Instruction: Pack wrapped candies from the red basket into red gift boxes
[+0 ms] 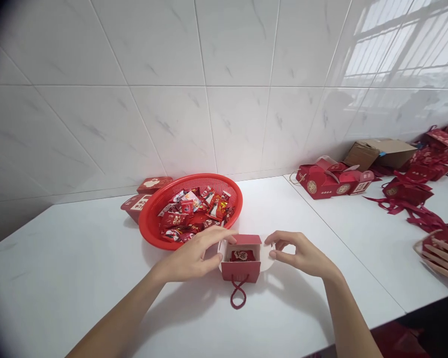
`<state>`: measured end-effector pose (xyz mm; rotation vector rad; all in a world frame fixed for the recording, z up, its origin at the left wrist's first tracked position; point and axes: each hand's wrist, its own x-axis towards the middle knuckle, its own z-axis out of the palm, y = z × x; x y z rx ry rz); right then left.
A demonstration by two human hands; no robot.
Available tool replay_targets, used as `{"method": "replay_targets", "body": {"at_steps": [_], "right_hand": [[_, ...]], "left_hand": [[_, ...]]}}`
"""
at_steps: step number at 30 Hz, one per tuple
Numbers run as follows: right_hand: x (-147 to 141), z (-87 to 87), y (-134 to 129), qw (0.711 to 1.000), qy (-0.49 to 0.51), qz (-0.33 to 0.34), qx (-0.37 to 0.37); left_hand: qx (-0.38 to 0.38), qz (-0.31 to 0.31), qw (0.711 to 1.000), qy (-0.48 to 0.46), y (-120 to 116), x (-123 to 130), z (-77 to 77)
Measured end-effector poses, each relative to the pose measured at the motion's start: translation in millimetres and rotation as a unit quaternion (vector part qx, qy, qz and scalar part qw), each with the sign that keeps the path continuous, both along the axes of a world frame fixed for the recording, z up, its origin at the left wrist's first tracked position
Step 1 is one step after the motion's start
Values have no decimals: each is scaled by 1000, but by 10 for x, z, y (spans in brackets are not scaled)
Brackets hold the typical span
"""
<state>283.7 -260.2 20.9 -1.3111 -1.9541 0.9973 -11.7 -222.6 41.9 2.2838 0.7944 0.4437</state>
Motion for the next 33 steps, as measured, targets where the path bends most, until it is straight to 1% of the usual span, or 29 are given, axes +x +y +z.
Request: {"method": "replay_targets", "body": {"at_steps": [4, 7, 9, 12, 15, 18, 20, 23, 28, 31, 33], "right_hand": [[-77, -112, 37, 996, 86, -23, -7], [-151, -177, 72, 989, 141, -36, -1], [-187, -212, 87, 985, 167, -46, 4], [-213, -266, 100, 979, 196, -54, 5], [-218, -345, 117, 976, 208, -52, 19], [-213, -434, 137, 974, 218, -41, 36], [-207, -477, 144, 975, 219, -29, 38], [-197, -506, 146, 976, 215, -18, 43], [-232, -504, 146, 974, 219, -19, 51], [-296, -496, 145, 972, 226, -17, 53], [-340, -487, 140, 972, 228, -17, 52]], "left_hand": [[-3, -12, 999, 36, -16, 0, 86], [13, -7, 998, 55, -31, 17, 81], [44, 7, 997, 56, -48, 63, 19], [89, 32, 995, 24, -86, 182, -144], [140, 42, 989, -6, -114, 302, -317], [169, 50, 984, -6, -119, 355, -425], [166, 60, 984, -1, -118, 355, -446], [142, 67, 987, 14, -130, 346, -423], [100, 47, 993, 37, -161, 402, -385], [74, 29, 997, 15, -172, 444, -437], [59, 34, 998, -11, -180, 453, -491]]}}
